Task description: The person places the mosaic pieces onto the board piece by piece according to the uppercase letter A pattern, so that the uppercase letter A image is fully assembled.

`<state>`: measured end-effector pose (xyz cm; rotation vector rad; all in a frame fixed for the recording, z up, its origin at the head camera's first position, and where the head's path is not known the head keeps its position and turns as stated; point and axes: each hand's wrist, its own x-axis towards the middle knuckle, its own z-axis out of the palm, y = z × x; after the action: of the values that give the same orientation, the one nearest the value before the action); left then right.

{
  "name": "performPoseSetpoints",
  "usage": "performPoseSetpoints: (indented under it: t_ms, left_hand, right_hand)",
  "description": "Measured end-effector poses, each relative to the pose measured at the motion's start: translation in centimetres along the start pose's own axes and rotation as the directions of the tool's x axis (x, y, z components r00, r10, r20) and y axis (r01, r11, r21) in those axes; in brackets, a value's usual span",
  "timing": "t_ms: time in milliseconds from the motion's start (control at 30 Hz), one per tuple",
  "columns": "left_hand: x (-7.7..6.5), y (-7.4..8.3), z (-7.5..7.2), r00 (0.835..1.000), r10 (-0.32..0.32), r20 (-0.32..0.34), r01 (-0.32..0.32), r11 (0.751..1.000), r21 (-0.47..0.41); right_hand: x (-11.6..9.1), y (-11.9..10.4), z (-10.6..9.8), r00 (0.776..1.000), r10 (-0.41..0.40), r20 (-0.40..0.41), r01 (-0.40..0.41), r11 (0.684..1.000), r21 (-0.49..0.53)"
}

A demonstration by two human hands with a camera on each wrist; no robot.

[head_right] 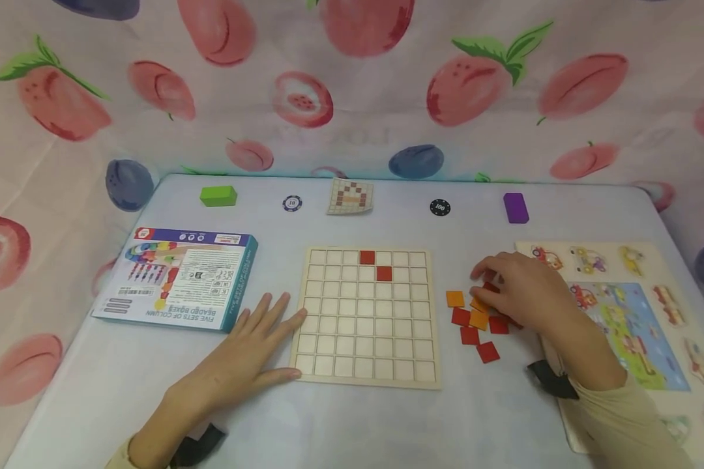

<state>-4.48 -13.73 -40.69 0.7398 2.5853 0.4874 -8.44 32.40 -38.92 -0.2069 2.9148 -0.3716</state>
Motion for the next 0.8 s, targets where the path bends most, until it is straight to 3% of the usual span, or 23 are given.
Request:
performPoseSetpoints:
  t_ms: [333,800]
  left_hand:
    - [0.0,0.2,-0.2,1.000,-0.011,0.008,0.011,1.000,0.001]
    - [-0.2,0.0,0.1,1.000,0.006,-0.008,-0.005,1.000,0.010]
  right_hand:
    - [-1.0,1.8,-0.4,0.998,-0.029,0.057,0.031,0.999,-0.029]
    - [-1.0,2.3,-0.1,1.000,0.014,0.013,-0.012,0.992,-0.129]
